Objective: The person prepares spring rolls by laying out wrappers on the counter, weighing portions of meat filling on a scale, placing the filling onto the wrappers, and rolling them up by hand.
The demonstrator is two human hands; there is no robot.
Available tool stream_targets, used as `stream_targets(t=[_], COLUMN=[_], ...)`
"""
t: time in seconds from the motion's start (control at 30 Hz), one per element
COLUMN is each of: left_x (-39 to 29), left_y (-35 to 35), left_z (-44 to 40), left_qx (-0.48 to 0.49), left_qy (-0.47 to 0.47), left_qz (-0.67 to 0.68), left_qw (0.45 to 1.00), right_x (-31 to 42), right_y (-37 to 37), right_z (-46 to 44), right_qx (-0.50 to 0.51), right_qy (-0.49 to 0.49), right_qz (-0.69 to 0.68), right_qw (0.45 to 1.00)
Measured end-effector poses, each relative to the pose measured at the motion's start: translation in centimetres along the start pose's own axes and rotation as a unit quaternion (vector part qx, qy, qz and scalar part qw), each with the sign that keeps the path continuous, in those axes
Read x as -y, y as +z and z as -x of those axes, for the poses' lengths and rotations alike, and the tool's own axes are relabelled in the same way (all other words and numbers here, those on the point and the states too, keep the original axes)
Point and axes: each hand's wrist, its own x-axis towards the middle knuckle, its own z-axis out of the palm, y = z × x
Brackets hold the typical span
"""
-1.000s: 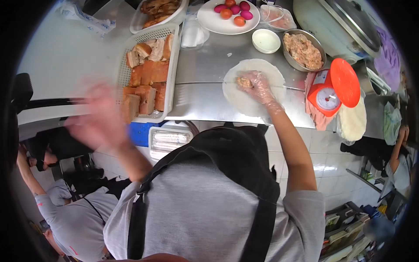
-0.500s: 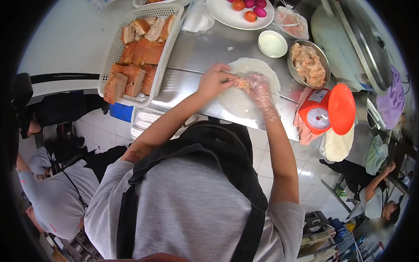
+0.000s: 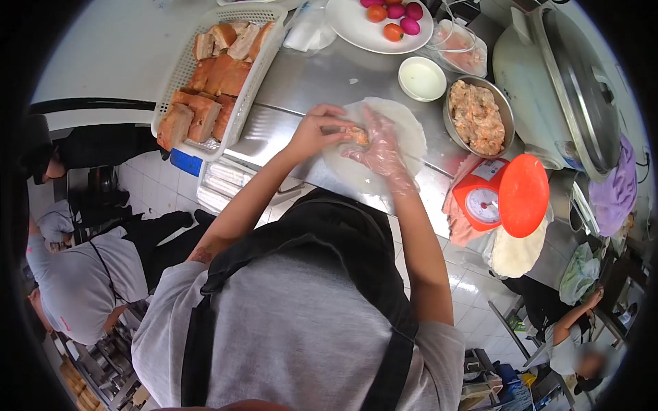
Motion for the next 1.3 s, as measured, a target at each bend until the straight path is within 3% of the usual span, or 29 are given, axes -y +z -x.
stream_targets(t=[0.1,0.2,0.3,0.4,0.5,0.53,0.6,0.7,0.9,1.0,1.1,1.2,1.27,1.3], left_x=[-0.5,-1.3,-1.0,2.3,0.7,0.3,-0.2,-0.1,-0.8,-0.9,-1.1,-0.9,-0.5,-0.5], left_y=[0.3,0.0,-0.5,-0.5,-1.5,-1.3,-1.0,-0.8,-1.0,-1.0,-1.1,-1.2,-1.3,-1.2], left_z=[-0.6,-1.3,-1.6,-1.4,-2.0,-2.0,-2.0,-2.3,-2.1,-2.0,-2.1,-2.0,-1.9,-2.0], left_qx=[-0.008,0.037,0.046,0.04,0.086,0.09,0.094,0.088,0.078,0.097,0.102,0.1,0.079,0.069], left_qy=[-0.021,-0.013,0.009,0.028,-0.025,-0.011,0.019,0.012,0.012,-0.002,-0.004,-0.004,0.007,0.012], left_qz=[0.03,-0.112,-0.117,-0.022,0.035,-0.023,-0.14,-0.174,-0.19,-0.194,-0.201,-0.193,-0.17,-0.158], left_qw=[0.999,0.993,0.992,0.999,0.995,0.996,0.986,0.981,0.979,0.976,0.974,0.976,0.982,0.985], right_x=[2.1,-0.8,-3.7,-1.7,-0.5,-1.0,-2.3,-1.8,-2.2,-3.4,-3.4,-0.6,-1.6,-2.0], right_y=[-1.5,-1.1,-1.3,-2.4,-0.8,-0.2,1.3,0.5,0.0,-0.9,-1.9,-3.7,-3.1,-2.9], right_z=[-0.1,0.7,1.5,1.5,0.3,0.3,1.0,0.9,1.9,1.6,1.6,2.0,2.6,2.8], right_qx=[-0.103,0.057,0.087,0.07,-0.002,-0.015,-0.006,0.094,-0.004,0.109,0.115,0.052,-0.024,-0.033], right_qy=[0.027,0.062,0.061,0.124,-0.058,-0.095,-0.103,0.038,0.001,0.096,0.021,-0.005,0.082,0.093], right_qz=[-0.08,-0.076,-0.074,-0.087,0.016,0.039,0.046,-0.011,0.041,-0.032,0.047,0.137,-0.047,-0.076], right_qw=[0.991,0.994,0.992,0.986,0.998,0.995,0.994,0.995,0.999,0.989,0.992,0.989,0.995,0.992])
